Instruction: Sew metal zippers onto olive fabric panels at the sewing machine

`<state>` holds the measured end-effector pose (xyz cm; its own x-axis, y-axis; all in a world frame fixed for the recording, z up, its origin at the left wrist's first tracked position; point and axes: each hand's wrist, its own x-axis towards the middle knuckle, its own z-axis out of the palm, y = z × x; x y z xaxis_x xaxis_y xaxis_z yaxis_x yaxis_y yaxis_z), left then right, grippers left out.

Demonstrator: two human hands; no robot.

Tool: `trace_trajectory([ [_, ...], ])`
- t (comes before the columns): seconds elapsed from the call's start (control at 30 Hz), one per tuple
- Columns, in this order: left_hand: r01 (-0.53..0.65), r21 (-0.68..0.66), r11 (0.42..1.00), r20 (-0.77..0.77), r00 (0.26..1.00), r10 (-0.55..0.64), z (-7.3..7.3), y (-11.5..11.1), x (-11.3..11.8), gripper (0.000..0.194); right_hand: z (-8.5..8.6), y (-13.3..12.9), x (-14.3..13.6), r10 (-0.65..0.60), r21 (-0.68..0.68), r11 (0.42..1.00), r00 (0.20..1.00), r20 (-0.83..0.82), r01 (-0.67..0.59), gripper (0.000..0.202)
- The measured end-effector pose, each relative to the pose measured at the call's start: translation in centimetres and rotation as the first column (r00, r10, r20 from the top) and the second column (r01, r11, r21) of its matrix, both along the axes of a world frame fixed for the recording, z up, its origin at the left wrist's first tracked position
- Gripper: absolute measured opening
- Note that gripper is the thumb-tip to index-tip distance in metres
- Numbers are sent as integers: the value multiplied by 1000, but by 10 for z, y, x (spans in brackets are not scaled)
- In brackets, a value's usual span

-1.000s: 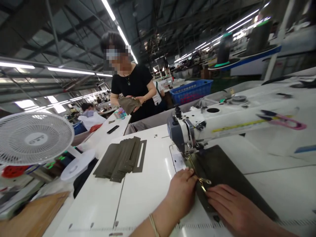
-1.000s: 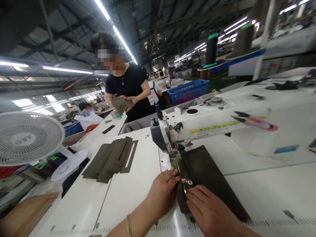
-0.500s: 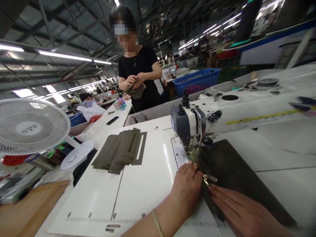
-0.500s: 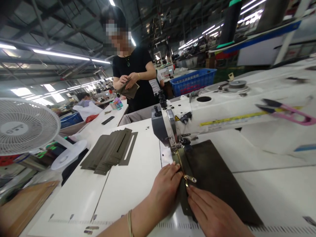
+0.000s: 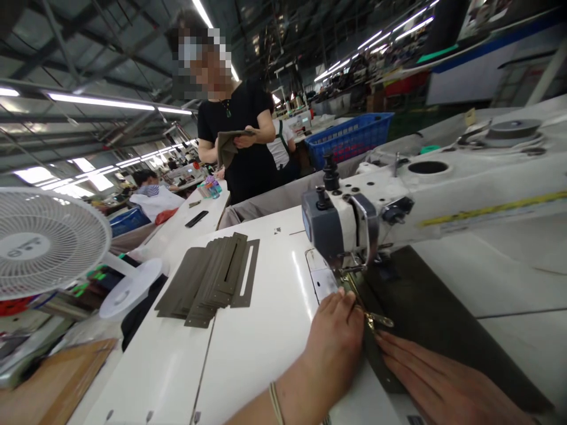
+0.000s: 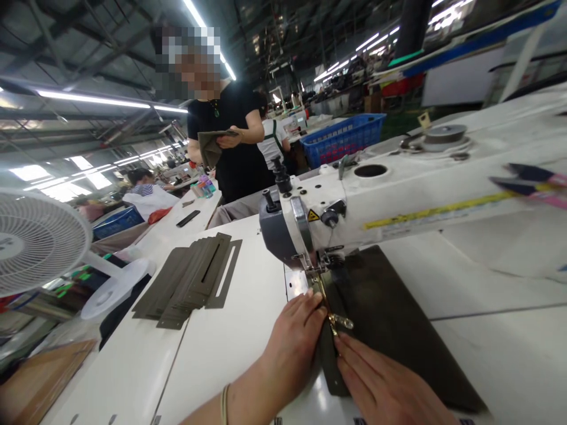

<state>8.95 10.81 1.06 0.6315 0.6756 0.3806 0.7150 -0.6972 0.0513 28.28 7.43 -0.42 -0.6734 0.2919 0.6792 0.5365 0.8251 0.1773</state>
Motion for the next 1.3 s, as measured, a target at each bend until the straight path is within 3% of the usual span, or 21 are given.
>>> trace_trajectory([
  [0.17, -18, 47, 999, 69, 997, 15, -8, 5, -1, 25, 1, 9, -1, -28, 26, 999, 1000, 6, 28, 41],
  [0.43, -40, -4, 999, 129, 991, 40, -3, 20, 2, 18, 2, 24, -11, -65, 34, 997, 996, -59, 67, 43],
  [0.67, -51, 12, 999, 203, 978, 47, -11, 27, -2, 17, 4, 32, -15, -119, -13, 993, 986, -121, 118, 44],
  [0.97, -68, -53, 996, 192, 978, 77, -14, 39, -4, 17, -8, 40, -24, -140, -22, 990, 969, -204, 139, 44],
  [1.07, -64, -110, 992, 156, 984, 81, -10, 35, -5, 20, -2, 38, -12, -102, -175, 982, 985, -140, 76, 33],
  [1.17, -38, -153, 988, 90, 995, 52, 2, 26, -6, 35, 5, 52, 0, -180, -412, 906, 970, -161, 100, 28],
  [1.3, -70, -195, 978, -18, 998, 68, 15, 15, -6, 51, 5, 88, -5, -360, -417, 871, 915, -180, 260, 27],
])
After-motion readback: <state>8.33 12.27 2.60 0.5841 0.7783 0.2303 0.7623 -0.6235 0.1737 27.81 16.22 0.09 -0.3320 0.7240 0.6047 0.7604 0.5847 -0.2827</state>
